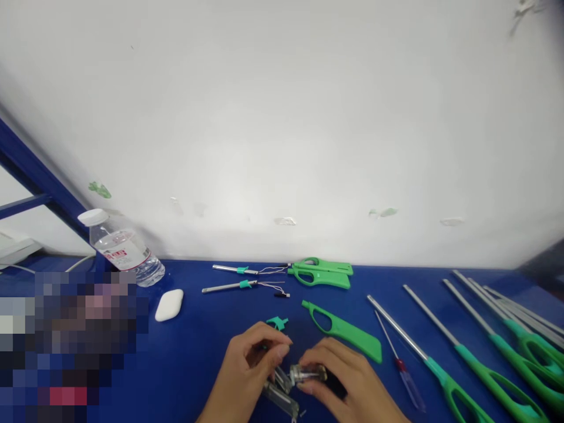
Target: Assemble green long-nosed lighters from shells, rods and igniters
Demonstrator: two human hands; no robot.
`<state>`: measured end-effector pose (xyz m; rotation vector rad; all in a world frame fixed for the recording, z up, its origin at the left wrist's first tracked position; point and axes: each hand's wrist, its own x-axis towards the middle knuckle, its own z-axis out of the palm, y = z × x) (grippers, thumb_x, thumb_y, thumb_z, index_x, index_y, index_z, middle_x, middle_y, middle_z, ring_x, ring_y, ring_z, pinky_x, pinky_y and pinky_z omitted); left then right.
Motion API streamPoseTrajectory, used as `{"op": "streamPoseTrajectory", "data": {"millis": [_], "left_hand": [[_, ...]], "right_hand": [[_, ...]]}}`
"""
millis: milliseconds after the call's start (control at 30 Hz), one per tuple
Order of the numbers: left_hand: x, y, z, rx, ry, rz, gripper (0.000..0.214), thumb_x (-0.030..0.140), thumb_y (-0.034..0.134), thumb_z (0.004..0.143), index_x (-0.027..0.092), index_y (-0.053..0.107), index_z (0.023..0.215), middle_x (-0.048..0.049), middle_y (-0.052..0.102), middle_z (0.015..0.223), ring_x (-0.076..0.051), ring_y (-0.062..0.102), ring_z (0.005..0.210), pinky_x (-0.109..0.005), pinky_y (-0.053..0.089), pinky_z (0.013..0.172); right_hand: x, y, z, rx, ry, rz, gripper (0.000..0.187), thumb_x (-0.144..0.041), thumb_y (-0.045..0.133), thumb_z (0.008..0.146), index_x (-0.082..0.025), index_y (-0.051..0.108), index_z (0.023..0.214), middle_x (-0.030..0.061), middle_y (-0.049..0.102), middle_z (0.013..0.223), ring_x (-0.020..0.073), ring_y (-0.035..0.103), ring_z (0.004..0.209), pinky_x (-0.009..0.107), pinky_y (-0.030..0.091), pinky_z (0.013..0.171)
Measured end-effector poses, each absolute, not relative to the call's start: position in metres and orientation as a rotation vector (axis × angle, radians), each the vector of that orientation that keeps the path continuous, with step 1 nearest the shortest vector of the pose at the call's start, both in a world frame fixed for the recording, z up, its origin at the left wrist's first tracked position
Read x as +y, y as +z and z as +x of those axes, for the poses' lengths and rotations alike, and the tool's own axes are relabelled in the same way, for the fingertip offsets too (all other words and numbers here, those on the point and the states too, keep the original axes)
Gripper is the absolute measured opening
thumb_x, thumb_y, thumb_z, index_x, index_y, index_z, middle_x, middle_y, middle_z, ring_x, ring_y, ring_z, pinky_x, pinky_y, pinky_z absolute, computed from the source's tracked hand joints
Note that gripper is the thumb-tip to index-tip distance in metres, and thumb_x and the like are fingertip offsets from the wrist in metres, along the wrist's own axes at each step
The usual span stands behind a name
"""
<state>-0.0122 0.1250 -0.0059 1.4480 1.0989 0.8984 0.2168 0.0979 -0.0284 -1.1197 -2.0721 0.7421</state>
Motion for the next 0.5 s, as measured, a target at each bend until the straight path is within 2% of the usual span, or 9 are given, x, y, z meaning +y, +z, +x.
{"op": "streamPoseTrajectory", "data": {"millis": [167,333,500], "left_hand": [[0.1214,-0.0044,-0.0107,1.118,0.843,1.418,0.041,0.059,0.076,0.095,0.018,0.081,0.091,-0.0026,0.068,0.071,-0.017,0.06,0.062,-0.023,0.047,0.059],[0.1176,-0.0048,-0.0047,1.12,0.818,1.416,0.045,0.062,0.075,0.093,0.017,0.08,0.087,-0.0028,0.068,0.071,-0.016,0.058,0.063,-0.023,0.047,0.06],[0.1169,-0.0062,-0.0046,1.144,0.801,1.43,0.043,0.059,0.071,0.096,0.017,0.078,0.088,-0.0024,0.067,0.068,-0.015,0.057,0.06,-0.024,0.046,0.059]], "right_hand": [[0.0943,-0.028,0.2167,-2.064,0.703,-1.087,0.018,-0.015,0.072,0.1,-0.029,0.069,0.111,-0.0038,0.078,0.104,0.0148,0.075,0.092,0.023,0.054,0.084],[0.0952,-0.0293,0.2158,-2.02,0.671,-1.108,0.01,-0.021,0.065,0.107,-0.029,0.068,0.112,-0.002,0.076,0.104,0.0159,0.074,0.093,0.026,0.056,0.084],[0.0955,-0.0301,0.2181,-1.995,0.629,-1.136,0.011,-0.022,0.065,0.106,-0.029,0.069,0.113,-0.0009,0.075,0.102,0.0174,0.074,0.092,0.027,0.057,0.082]]}}
